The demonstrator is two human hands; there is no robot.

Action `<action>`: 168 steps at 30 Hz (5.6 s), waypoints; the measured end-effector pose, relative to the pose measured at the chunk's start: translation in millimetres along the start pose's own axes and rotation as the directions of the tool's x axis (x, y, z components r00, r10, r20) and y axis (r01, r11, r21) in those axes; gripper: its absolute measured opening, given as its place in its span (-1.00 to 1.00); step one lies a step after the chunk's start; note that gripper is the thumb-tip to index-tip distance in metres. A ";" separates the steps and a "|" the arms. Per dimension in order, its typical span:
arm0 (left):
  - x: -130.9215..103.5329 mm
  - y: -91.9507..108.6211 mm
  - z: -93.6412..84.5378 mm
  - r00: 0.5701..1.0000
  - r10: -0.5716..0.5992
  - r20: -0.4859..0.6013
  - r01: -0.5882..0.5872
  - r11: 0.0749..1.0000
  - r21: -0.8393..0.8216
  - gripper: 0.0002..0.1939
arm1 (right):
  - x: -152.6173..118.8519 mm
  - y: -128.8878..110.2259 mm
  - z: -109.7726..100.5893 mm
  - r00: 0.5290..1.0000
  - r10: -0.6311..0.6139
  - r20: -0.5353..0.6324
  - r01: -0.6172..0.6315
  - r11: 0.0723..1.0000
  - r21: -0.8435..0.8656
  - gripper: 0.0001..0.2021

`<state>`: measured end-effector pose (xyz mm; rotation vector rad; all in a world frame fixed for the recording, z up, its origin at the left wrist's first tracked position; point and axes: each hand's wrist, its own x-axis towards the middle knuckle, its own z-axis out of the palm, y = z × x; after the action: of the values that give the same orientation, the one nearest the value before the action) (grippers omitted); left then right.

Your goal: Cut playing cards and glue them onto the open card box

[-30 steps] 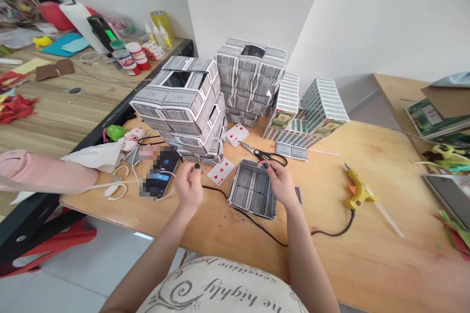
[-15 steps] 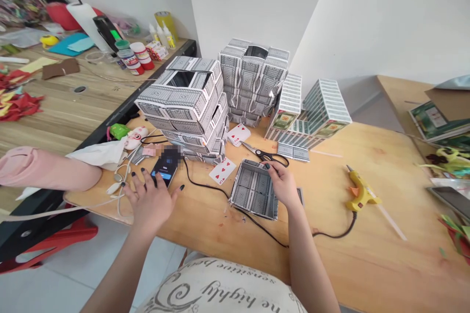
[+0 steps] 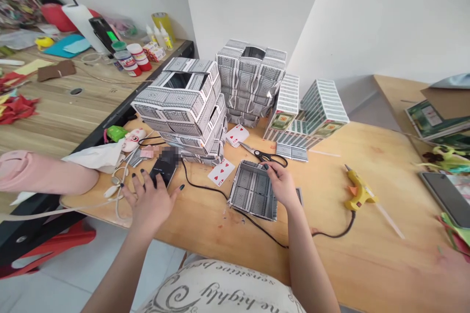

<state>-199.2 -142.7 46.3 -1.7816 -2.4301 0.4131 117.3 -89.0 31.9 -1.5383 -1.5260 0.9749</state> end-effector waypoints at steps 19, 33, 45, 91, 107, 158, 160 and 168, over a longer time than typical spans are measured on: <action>25.9 9.1 -0.4 0.995 0.006 -0.102 -0.012 0.999 -0.052 -0.37 | 0.1 2.7 0.3 1.000 -0.016 -0.012 0.016 1.000 0.008 -0.69; 29.3 7.2 6.4 0.991 0.019 -0.134 -0.018 1.000 0.012 -0.35 | -0.2 2.1 0.0 1.000 -0.015 -0.025 0.015 1.000 0.024 -0.70; 45.9 16.4 0.9 0.992 -0.003 -0.127 -0.012 0.993 -0.120 -0.40 | 0.0 2.5 -0.2 1.000 -0.007 -0.024 0.008 0.999 0.040 -0.72; 32.7 152.3 -41.2 0.780 0.584 -0.224 -0.205 -0.100 -0.974 -0.66 | -5.5 -1.6 3.5 0.996 0.027 -0.090 0.001 0.953 0.303 -0.70; 42.0 170.1 -31.3 0.754 0.633 -0.178 -0.164 -0.081 -0.983 -0.68 | 1.8 -3.4 5.5 0.997 0.041 -0.070 -0.038 0.998 0.043 -0.70; 49.9 178.3 -66.4 0.542 0.728 -0.420 -0.773 0.235 -0.590 -0.89 | 11.7 -5.5 -2.5 0.980 -0.200 0.016 0.200 0.971 -0.131 -0.88; 49.9 179.6 -65.9 0.518 0.741 -0.427 -0.786 0.216 -0.579 -0.86 | 12.4 -8.1 -1.5 0.972 -0.234 0.020 0.234 0.959 -0.159 -0.87; 56.1 169.6 -65.3 0.571 0.690 -0.445 -0.659 0.061 -0.750 -0.88 | 7.0 -4.2 -6.7 0.979 -0.199 -0.039 0.199 0.980 0.014 -0.87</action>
<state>-45.0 -32.1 57.8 -3.3208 -1.5399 -1.1034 121.6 -81.8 38.6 -1.3536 -1.6052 0.8380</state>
